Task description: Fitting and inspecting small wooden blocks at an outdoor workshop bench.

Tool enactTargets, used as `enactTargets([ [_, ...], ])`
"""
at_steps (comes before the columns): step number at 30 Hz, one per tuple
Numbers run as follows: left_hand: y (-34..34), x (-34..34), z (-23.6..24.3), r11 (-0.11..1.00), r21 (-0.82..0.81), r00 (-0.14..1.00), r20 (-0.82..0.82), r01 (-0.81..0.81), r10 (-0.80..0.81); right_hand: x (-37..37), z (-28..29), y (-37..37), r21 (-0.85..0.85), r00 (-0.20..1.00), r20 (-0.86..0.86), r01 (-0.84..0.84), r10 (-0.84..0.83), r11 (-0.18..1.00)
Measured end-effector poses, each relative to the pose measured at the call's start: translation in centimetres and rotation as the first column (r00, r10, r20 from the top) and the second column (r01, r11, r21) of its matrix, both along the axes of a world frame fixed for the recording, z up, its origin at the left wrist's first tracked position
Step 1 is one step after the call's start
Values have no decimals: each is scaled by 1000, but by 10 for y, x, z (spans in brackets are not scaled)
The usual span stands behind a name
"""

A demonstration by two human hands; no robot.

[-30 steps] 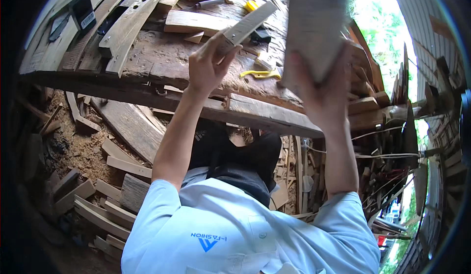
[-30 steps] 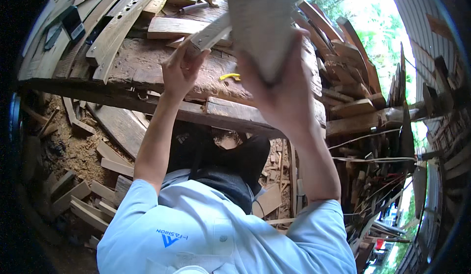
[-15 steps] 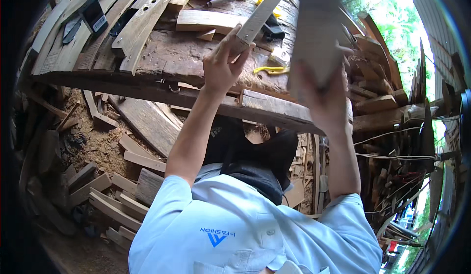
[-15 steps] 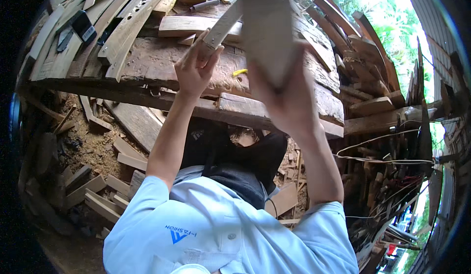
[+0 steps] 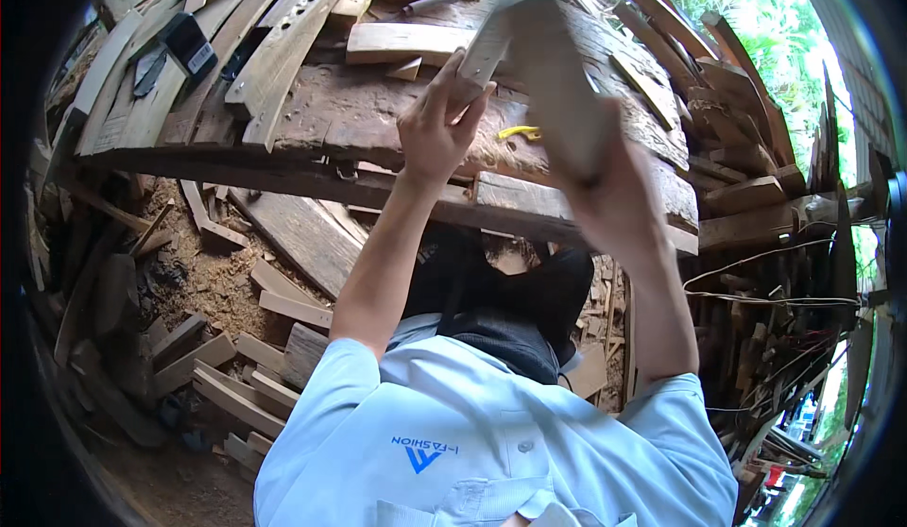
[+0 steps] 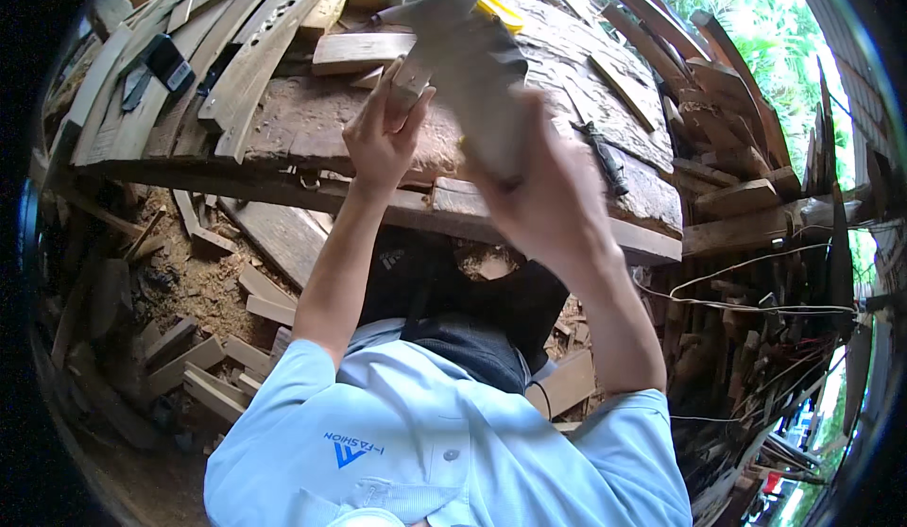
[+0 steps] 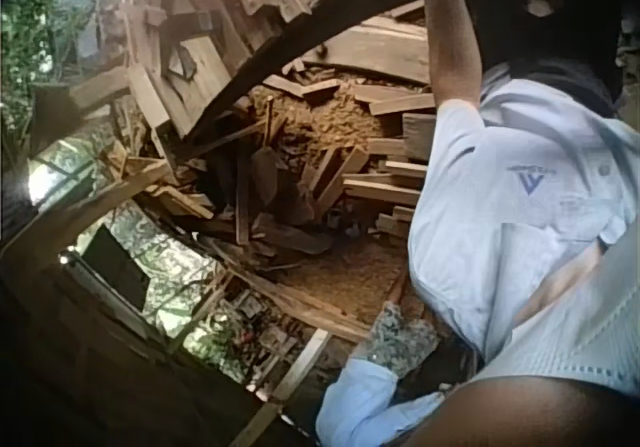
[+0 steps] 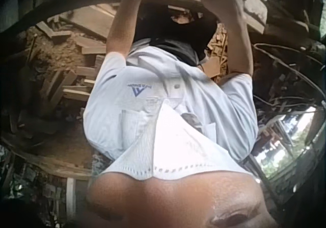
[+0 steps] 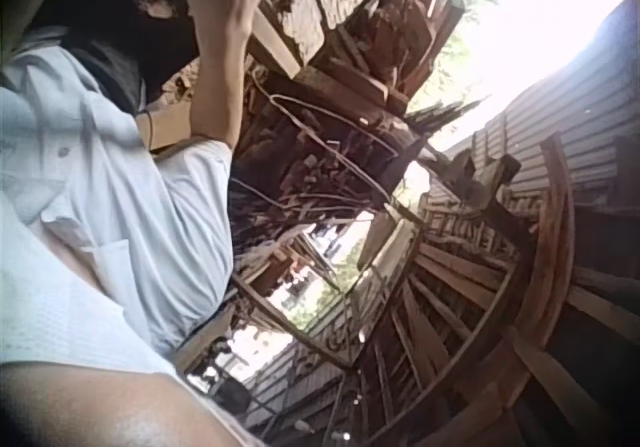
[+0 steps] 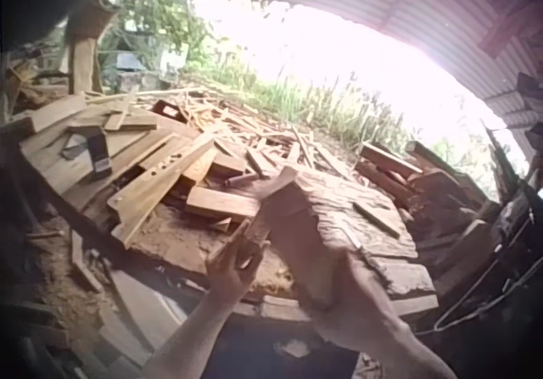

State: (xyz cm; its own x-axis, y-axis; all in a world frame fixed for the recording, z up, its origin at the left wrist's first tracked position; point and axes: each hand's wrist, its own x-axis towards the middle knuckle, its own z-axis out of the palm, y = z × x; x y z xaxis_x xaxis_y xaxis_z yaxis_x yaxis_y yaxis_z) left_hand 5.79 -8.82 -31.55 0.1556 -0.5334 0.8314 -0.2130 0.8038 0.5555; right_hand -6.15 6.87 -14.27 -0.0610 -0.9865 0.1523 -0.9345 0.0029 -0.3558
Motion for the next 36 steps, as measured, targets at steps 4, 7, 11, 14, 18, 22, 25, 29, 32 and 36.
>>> enactTargets([
  [4,5,2,-7,998,-45,997,64,-48,51,-2,11,10,135,958,267,73,-107,988],
  [7,8,4,1,998,-6,998,-4,-66,66,-10,-14,8,-460,885,388,-55,257,886],
  [11,11,15,7,993,97,998,-10,-60,61,-21,-26,11,25,789,613,38,-45,999],
  [14,2,19,18,999,-51,998,-61,17,-20,-34,-65,7,-68,684,728,-3,51,998],
  [18,-10,26,30,967,-138,976,68,215,-208,-33,-102,-13,-59,247,968,14,54,998],
  [22,-26,24,48,882,-163,887,226,441,-402,-26,-118,-35,-95,131,986,-35,98,995],
  [25,-29,44,60,838,146,726,437,525,-531,-17,-129,-47,-126,12,992,-81,128,989],
  [29,-28,57,45,701,377,670,232,606,-705,-18,-152,-61,-142,-126,983,-86,131,986],
  [32,-34,52,37,836,224,661,525,500,-536,-21,-161,-73,-141,-158,980,-110,123,984],
  [36,-41,37,40,857,325,793,346,400,-502,-29,-166,-81,-172,-113,979,-13,170,985],
])
